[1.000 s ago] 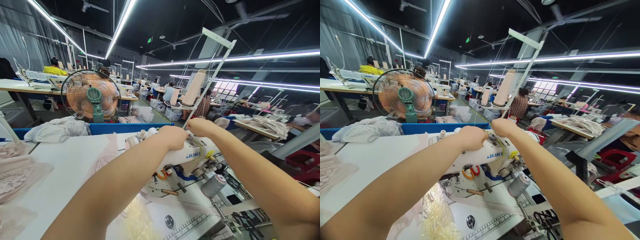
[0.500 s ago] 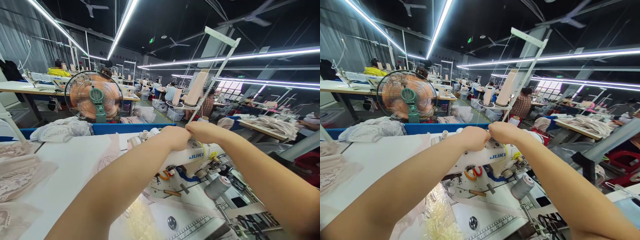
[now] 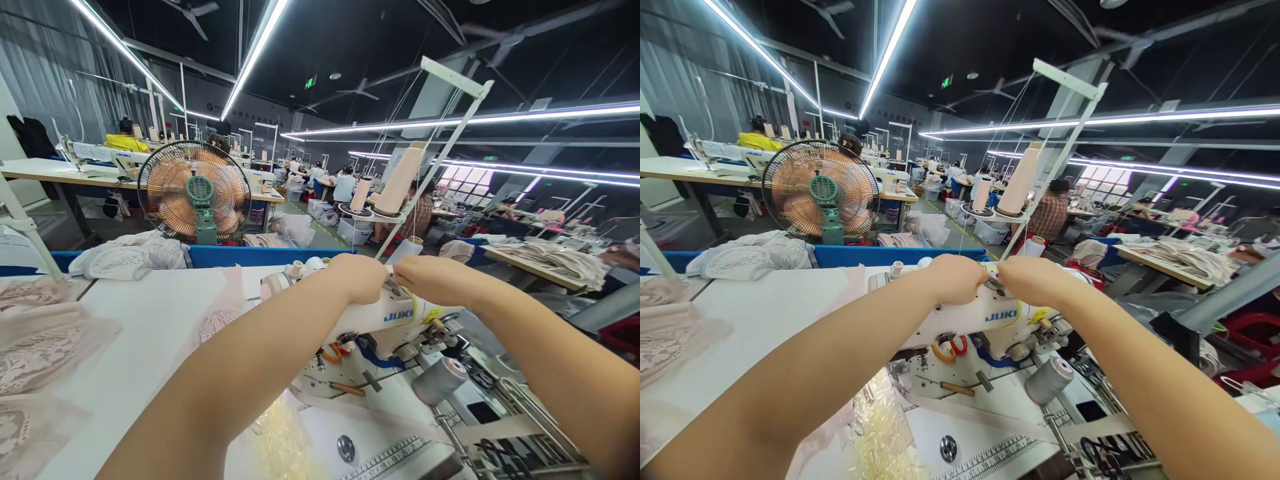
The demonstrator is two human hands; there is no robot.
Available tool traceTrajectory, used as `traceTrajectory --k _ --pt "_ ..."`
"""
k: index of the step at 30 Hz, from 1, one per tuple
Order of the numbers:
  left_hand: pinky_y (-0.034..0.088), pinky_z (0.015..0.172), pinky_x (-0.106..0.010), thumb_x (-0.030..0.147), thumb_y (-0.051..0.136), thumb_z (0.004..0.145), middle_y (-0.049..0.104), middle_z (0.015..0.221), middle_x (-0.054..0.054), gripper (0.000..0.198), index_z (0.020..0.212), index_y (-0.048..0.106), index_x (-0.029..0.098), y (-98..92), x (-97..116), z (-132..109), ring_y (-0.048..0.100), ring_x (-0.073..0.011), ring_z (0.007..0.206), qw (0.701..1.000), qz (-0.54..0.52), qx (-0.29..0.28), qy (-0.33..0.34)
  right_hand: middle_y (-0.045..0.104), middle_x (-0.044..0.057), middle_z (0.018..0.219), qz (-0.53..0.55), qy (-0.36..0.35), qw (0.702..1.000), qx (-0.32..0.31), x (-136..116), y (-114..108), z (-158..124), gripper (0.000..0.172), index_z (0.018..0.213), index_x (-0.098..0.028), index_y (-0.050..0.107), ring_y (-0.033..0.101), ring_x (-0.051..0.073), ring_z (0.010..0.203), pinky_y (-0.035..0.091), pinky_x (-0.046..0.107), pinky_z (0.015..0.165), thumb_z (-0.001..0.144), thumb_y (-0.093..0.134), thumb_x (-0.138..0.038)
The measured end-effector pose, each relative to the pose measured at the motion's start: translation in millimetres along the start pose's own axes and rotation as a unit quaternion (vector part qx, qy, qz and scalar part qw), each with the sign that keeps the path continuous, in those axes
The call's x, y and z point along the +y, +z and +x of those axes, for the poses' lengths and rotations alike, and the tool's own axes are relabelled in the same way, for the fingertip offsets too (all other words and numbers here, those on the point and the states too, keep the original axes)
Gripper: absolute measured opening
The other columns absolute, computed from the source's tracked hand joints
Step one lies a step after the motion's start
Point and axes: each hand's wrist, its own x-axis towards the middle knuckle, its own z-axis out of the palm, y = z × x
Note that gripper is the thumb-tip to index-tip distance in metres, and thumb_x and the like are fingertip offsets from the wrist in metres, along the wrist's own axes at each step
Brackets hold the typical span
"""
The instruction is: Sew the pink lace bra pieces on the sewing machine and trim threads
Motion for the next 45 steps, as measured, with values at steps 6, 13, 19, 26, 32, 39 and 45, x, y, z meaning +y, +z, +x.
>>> traceTrajectory --k 6,13,19,26,32,39,45 --pt "0.05 0.083 -0.037 0.017 0.048 0.078 0.066 0.108 -0.008 0.029 0.103 0.062 0.022 -1.1 0.9 -1.9 0.061 -0.0256 0.102 1.0 0.009 0.012 0.0 0.064 0.004 0.091 -0.01 0.046 0.999 -0.027 -1.2 -7.6 17.8 0.023 0.092 -0.013 0.061 0.061 0.014 0.08 0.051 0.032 0.073 0.092 0.05 -0.034" --pt "0.051 0.082 -0.036 0.018 0.049 0.077 0.067 0.108 -0.008 0.028 0.102 0.062 0.022 -1.4 0.9 -1.5 0.062 -0.0248 0.101 1.0 0.008 0.005 0.001 0.065 0.007 0.087 -0.004 0.014 1.0 -0.021 -3.4 -6.4 -2.5 0.023 0.084 -0.014 0.061 0.059 0.014 0.077 0.047 0.029 0.07 0.094 0.044 -0.026" --pt "0.051 0.08 -0.038 0.015 0.046 0.077 0.068 0.103 -0.008 0.028 0.099 0.063 0.021 -0.5 -0.4 -1.4 0.063 -0.0263 0.099 1.0 0.021 0.02 0.005 0.064 0.004 0.09 0.008 0.035 0.999 -0.005 -4.9 -6.3 13.9 0.024 0.09 -0.013 0.061 0.061 0.014 0.081 0.05 0.033 0.073 0.092 0.05 -0.035" --pt "0.052 0.072 -0.034 0.015 0.046 0.077 0.068 0.1 -0.008 0.028 0.098 0.063 0.021 -0.8 -0.2 -2.0 0.064 -0.0255 0.093 0.999 0.03 0.014 -0.002 0.062 0.002 0.078 0.049 0.021 0.998 0.036 11.5 18.5 -4.0 0.021 0.083 -0.013 0.06 0.058 0.012 0.069 0.049 0.03 0.066 0.092 0.048 -0.028" --pt "0.051 0.07 -0.034 0.018 0.042 0.08 0.069 0.097 -0.008 0.027 0.095 0.065 0.021 -3.9 -0.6 -3.0 0.064 -0.026 0.091 0.997 0.04 0.056 -0.028 0.061 0.009 0.117 0.156 -0.102 0.97 0.154 27.3 39.8 28.5 0.034 0.108 -0.017 0.061 0.059 0.016 0.104 0.047 0.03 0.086 0.085 0.039 -0.007" --pt "0.048 0.066 -0.03 0.021 0.038 0.084 0.069 0.093 -0.005 0.027 0.089 0.064 0.022 -5.8 1.7 -3.5 0.064 -0.0234 0.086 0.993 0.057 0.09 -0.045 0.068 0.007 0.103 0.231 -0.16 0.917 0.282 28.6 60.8 44.1 0.042 0.088 -0.018 0.068 0.063 0.017 0.095 0.05 0.029 0.083 0.064 0.039 0.001" --pt "0.046 0.065 -0.029 0.02 0.039 0.085 0.069 0.093 -0.004 0.025 0.088 0.064 0.021 -7.2 2.9 -2.0 0.062 -0.0215 0.085 0.992 0.06 0.1 -0.055 0.049 0.02 0.132 0.289 0.053 0.814 0.501 14.7 74.1 -20.6 0.032 0.105 -0.011 0.059 0.043 0.031 0.125 0.032 0.049 0.104 0.077 0.043 -0.013"
